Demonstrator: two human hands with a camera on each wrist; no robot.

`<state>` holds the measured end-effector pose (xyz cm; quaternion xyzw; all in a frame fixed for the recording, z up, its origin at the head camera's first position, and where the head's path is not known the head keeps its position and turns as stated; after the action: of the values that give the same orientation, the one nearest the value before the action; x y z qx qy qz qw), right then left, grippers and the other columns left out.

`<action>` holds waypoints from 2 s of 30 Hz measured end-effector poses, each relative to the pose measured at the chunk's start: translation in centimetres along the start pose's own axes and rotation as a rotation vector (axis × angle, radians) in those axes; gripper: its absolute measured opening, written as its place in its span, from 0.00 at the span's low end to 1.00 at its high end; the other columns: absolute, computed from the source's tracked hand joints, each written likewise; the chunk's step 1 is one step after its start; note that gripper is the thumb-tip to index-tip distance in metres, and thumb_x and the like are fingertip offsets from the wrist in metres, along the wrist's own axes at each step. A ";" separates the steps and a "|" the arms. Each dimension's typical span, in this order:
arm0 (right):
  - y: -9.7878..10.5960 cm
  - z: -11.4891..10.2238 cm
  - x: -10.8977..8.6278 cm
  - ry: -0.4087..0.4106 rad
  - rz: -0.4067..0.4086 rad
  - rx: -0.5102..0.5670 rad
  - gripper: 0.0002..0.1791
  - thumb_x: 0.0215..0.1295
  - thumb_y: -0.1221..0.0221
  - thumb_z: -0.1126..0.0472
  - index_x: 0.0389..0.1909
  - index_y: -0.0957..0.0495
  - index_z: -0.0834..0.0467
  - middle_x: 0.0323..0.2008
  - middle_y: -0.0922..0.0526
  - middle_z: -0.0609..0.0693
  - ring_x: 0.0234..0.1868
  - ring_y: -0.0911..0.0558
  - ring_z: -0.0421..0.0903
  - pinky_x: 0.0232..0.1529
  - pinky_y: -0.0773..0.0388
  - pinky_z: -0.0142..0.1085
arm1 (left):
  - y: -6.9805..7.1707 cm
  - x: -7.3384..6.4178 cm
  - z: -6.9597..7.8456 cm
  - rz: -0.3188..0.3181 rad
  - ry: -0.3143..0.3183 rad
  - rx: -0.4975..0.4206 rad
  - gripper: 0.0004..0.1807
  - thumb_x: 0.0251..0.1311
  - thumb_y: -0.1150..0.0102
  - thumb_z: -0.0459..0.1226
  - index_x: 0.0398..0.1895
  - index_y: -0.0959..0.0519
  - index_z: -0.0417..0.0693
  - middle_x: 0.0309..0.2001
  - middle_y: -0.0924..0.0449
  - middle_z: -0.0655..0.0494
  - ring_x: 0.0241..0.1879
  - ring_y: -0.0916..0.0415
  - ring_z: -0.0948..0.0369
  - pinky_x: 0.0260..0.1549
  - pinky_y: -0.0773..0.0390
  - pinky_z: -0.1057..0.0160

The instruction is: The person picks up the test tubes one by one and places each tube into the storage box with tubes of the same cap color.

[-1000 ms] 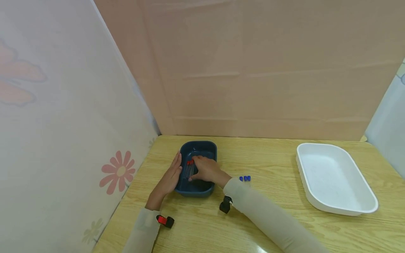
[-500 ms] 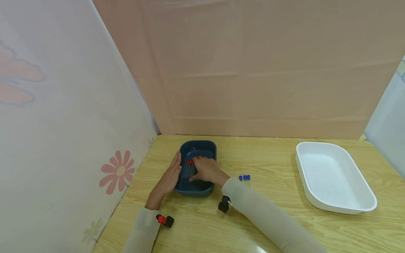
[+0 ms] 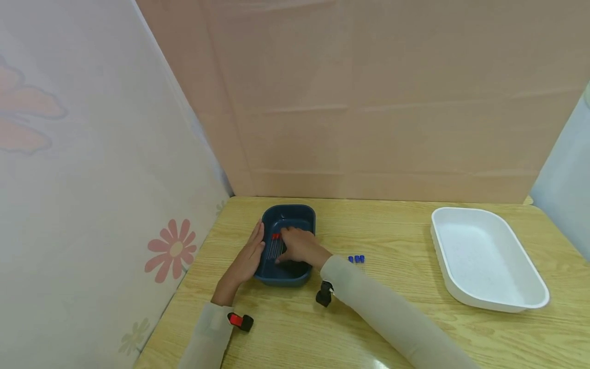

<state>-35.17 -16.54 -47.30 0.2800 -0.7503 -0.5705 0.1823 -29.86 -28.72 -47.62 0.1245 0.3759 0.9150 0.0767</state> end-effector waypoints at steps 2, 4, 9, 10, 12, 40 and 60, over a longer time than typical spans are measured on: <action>0.0 0.1 0.2 -0.007 -0.007 0.015 0.49 0.50 0.27 0.32 0.67 0.27 0.59 0.62 0.21 0.56 0.58 0.20 0.52 0.51 0.19 0.48 | 0.0 0.1 0.0 -0.003 0.005 0.001 0.30 0.83 0.71 0.38 0.81 0.60 0.39 0.82 0.70 0.56 0.80 0.68 0.52 0.75 0.57 0.44; 0.1 0.1 0.3 -0.010 -0.016 0.027 0.50 0.50 0.27 0.33 0.68 0.28 0.59 0.63 0.22 0.56 0.59 0.20 0.52 0.52 0.19 0.48 | 0.0 0.1 -0.1 -0.005 0.006 0.006 0.30 0.83 0.71 0.38 0.81 0.60 0.39 0.82 0.71 0.56 0.80 0.68 0.52 0.75 0.57 0.44; 0.2 0.2 0.6 -0.012 -0.021 0.041 0.49 0.50 0.26 0.34 0.67 0.27 0.60 0.61 0.21 0.56 0.58 0.19 0.52 0.52 0.19 0.47 | 0.0 0.1 -0.2 -0.007 0.010 0.012 0.30 0.83 0.71 0.38 0.81 0.60 0.38 0.82 0.71 0.56 0.80 0.68 0.52 0.75 0.57 0.44; 0.1 0.2 0.7 -0.013 -0.022 0.042 0.49 0.50 0.26 0.34 0.66 0.27 0.60 0.60 0.20 0.56 0.57 0.19 0.52 0.52 0.19 0.47 | -0.1 0.1 -0.2 -0.007 0.010 0.012 0.30 0.83 0.71 0.39 0.81 0.60 0.38 0.82 0.71 0.56 0.80 0.68 0.52 0.75 0.57 0.44; 0.0 0.2 0.9 -0.014 -0.021 0.048 0.48 0.50 0.26 0.35 0.65 0.27 0.60 0.58 0.19 0.55 0.56 0.19 0.52 0.52 0.19 0.47 | -0.1 0.1 -0.3 -0.007 0.009 0.014 0.30 0.83 0.72 0.39 0.81 0.60 0.39 0.82 0.71 0.56 0.80 0.68 0.52 0.75 0.57 0.44; -0.6 0.1 1.4 -0.018 -0.018 0.000 0.48 0.49 0.25 0.35 0.66 0.26 0.60 0.59 0.21 0.56 0.58 0.20 0.52 0.52 0.19 0.49 | 0.0 0.1 0.1 -0.009 0.014 -0.007 0.30 0.83 0.70 0.37 0.81 0.60 0.38 0.82 0.71 0.57 0.80 0.67 0.51 0.75 0.56 0.43; 1.0 -0.4 0.8 0.045 0.008 0.217 0.53 0.54 0.24 0.44 0.74 0.37 0.64 0.71 0.32 0.61 0.71 0.30 0.57 0.67 0.31 0.50 | 0.1 0.2 0.3 -0.013 0.013 0.001 0.30 0.84 0.71 0.39 0.81 0.60 0.39 0.82 0.71 0.55 0.80 0.67 0.52 0.75 0.56 0.43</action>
<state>-35.76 -17.16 -46.24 0.3079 -0.8044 -0.4788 0.1698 -29.92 -28.57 -47.26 0.1160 0.3775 0.9152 0.0799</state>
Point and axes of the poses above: each hand's wrist, its own x-axis towards the middle knuckle, its own y-axis out of the back of the hand, z = x × y, the point moved 8 cm from there along x, towards the middle knuckle
